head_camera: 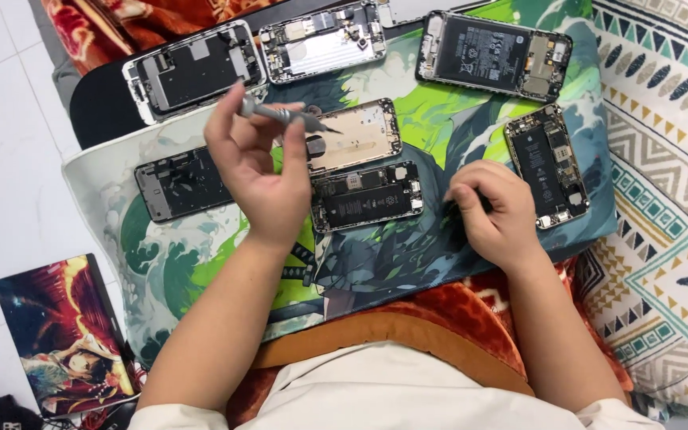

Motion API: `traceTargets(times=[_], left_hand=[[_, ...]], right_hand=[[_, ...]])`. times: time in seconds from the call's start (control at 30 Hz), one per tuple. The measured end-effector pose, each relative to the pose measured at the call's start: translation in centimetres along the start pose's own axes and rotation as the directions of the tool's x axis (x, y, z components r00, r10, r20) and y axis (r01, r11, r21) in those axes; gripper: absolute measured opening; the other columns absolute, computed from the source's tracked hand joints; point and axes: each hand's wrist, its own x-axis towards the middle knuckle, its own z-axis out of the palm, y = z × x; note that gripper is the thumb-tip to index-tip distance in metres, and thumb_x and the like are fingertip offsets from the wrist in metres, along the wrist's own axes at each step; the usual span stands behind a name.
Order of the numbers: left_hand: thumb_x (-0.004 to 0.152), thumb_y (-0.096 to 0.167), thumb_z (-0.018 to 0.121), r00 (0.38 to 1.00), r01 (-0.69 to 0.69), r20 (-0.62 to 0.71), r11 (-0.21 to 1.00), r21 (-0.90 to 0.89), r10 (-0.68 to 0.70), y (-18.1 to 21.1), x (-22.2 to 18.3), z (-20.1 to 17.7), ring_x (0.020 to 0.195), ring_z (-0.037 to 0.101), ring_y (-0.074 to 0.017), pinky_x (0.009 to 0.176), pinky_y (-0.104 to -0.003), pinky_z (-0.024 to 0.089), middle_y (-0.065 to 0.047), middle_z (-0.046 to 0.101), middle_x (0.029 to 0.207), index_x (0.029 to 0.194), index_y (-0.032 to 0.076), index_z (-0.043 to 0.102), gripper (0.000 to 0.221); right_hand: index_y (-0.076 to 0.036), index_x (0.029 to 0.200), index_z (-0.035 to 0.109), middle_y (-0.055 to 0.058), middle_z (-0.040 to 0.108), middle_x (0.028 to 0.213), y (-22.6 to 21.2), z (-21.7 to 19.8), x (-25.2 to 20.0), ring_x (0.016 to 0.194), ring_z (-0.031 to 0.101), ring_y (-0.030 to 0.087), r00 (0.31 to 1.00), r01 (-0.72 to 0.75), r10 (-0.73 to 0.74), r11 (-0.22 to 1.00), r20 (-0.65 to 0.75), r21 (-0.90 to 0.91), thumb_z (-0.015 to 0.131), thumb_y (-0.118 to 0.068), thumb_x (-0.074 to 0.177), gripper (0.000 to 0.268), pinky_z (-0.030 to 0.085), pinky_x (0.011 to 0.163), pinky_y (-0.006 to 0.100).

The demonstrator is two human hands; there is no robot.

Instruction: Using a precision screwdriver to install or remove screws from multiple disassembled smartphone frames.

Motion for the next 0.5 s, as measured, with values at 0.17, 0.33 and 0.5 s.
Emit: traceTargets(times=[0.17, 0.33, 0.5], left_hand=[[0.113, -0.013, 0.061, 0.979, 0.199, -0.006, 0.971, -0.131, -0.202, -0.5, 0.4, -1.4, 0.104, 0.065, -0.0174, 0.101, -0.030, 0.058, -0.008, 0.061, 0.116, 0.155, 0.021, 0.033, 0.061], [0.112, -0.013, 0.061, 0.960, 0.268, -0.034, 0.946, -0.181, -0.278, -1.3, 0.4, -1.1, 0.102, 0.065, -0.0148, 0.098, -0.028, 0.059, -0.003, 0.058, 0.111, 0.156, 0.021, 0.035, 0.062], [0.110, -0.012, 0.063, 0.960, 0.270, -0.018, 0.941, -0.202, -0.279, -1.5, 0.4, -1.0, 0.100, 0.068, -0.0149, 0.095, -0.027, 0.058, -0.002, 0.058, 0.108, 0.154, 0.019, 0.036, 0.060]], right_hand=[[0.003, 0.083, 0.066, 0.010, 0.068, 0.085, -1.7, -0.3, 0.1, 0.074, 0.057, 0.020, 0.992, -0.118, 0.120, 0.992, 0.034, -0.048, 0.070, 0.005, 0.091, 0.009, 0.045, 0.071, 0.029], [0.007, 0.086, 0.070, 0.013, 0.069, 0.086, -1.5, -0.2, -0.2, 0.072, 0.057, 0.019, 0.993, -0.114, 0.113, 0.993, -0.037, -0.025, 0.084, 0.009, 0.082, 0.015, 0.046, 0.069, 0.028], [0.010, 0.094, 0.073, 0.016, 0.073, 0.095, -2.0, -0.1, -0.3, 0.075, 0.059, 0.019, 0.982, -0.174, 0.170, 0.984, -0.087, -0.041, 0.078, 0.015, 0.087, 0.010, 0.046, 0.070, 0.026]])
